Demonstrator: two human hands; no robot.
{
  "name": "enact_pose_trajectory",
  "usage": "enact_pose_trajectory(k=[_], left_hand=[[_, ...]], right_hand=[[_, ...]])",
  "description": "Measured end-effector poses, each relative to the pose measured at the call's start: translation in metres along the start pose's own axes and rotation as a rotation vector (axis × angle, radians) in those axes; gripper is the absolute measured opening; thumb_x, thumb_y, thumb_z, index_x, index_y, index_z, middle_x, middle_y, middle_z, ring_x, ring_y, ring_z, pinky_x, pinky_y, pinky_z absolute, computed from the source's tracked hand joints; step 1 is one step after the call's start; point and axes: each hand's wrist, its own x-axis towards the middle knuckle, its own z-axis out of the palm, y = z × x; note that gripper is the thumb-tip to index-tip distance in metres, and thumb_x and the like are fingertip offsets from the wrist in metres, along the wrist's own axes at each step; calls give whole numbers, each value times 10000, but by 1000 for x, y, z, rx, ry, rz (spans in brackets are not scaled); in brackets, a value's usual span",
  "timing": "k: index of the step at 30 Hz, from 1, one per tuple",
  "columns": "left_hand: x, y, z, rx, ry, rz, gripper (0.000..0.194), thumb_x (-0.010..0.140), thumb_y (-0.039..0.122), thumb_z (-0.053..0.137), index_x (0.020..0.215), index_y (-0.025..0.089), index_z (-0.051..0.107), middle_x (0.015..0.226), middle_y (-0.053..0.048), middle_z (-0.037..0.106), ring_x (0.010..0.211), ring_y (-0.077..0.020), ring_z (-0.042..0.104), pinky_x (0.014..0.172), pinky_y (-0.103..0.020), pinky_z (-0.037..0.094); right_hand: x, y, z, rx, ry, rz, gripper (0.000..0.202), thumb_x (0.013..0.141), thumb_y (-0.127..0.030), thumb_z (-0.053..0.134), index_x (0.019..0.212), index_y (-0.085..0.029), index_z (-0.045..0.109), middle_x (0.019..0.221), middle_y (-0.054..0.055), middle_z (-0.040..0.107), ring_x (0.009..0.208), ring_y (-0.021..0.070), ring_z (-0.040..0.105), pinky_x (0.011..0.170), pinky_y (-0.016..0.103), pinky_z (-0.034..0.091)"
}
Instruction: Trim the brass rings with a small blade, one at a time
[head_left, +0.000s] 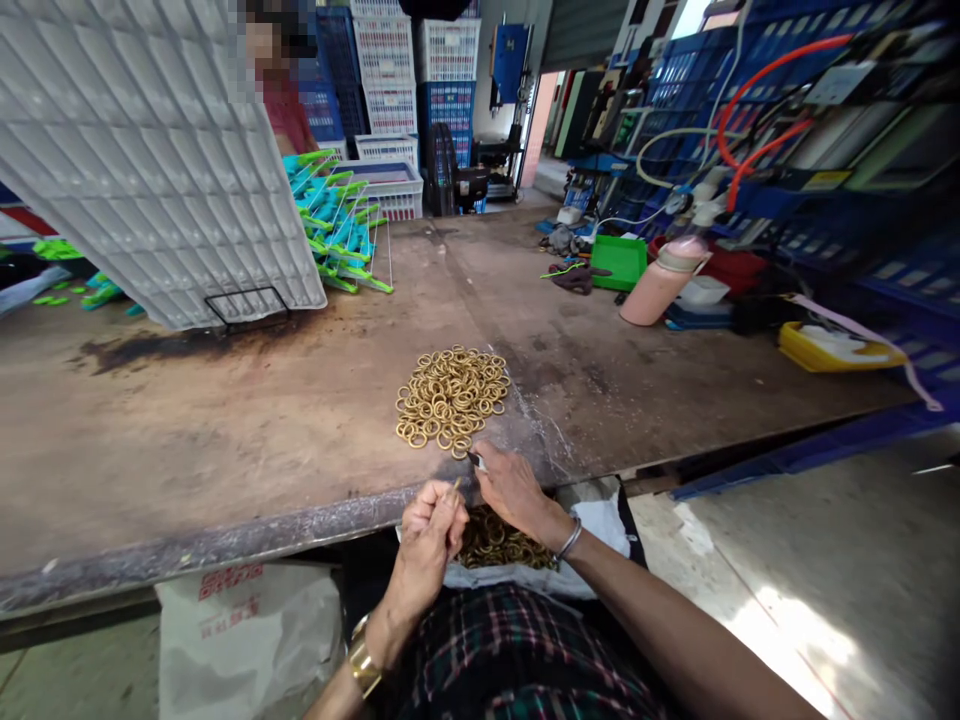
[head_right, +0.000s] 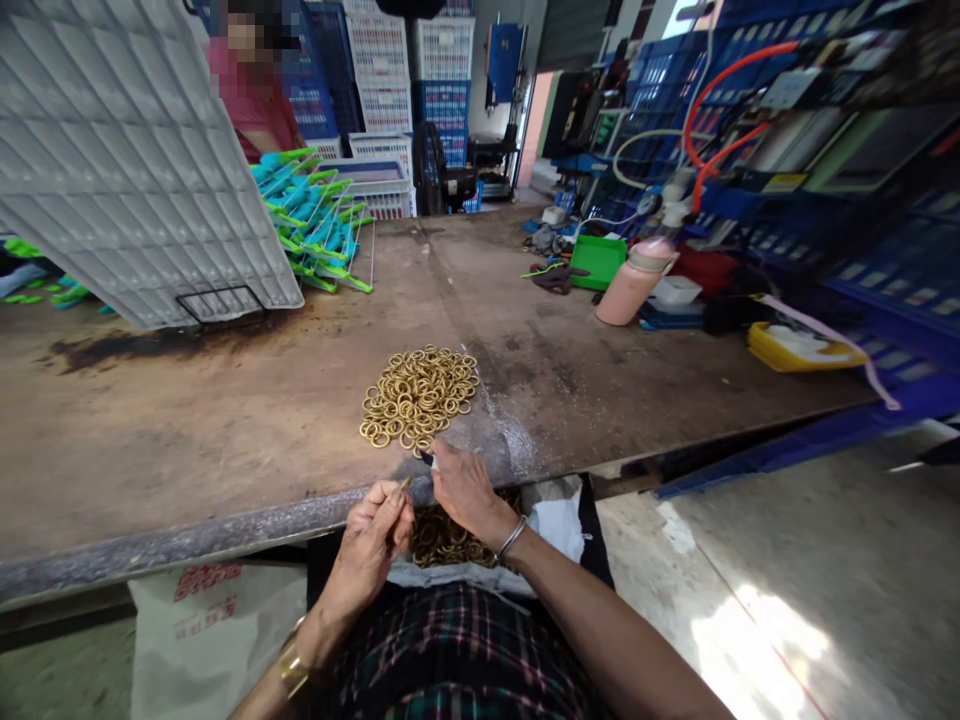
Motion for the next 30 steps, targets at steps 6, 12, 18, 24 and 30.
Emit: enact_pose_trajectory(k=[6,12,18,24,30], left_hand=[[5,-6,-6,20,59,-18,278,802,428,502,690,178,454,436,93,342,373,-42,232,373,-175,174],[4,-5,-5,59,56,15,297,790,448,508,681,178,450,425,100,315,374,-45,221,375,-184,171],[2,-6,-8,131,81,47,310,794,444,506,656,175,438,451,94,321,396,-43,237,391,-183,194],[-8,0,-5,85,19,16,293,813,416,497,655,184,416,450,91,332,386,-43,237,384,-186,189],[-7,10,2,-202,-45,-77,283,782,402,543,653,170,445,528,54,483,383,-30,284,372,-170,186]], right_hand=[[-9,-11,2,73,-9,-159,193,769,-99,449,936,-167,518,794,43,642,707,150,573,604,242,299],[-13,-20,0,25,-103,-158,143,795,-144,429,906,-158,518,789,58,643,703,160,575,589,254,281],[-12,-26,-6,-1,-227,-130,190,810,-165,402,967,-155,508,827,87,650,741,182,588,607,259,310],[-6,-21,-6,-98,-185,-24,249,798,-103,375,1013,-146,492,822,94,647,739,194,598,624,266,333],[8,4,0,-80,-35,24,284,767,-96,408,1041,-158,448,834,60,624,746,167,576,628,247,334]])
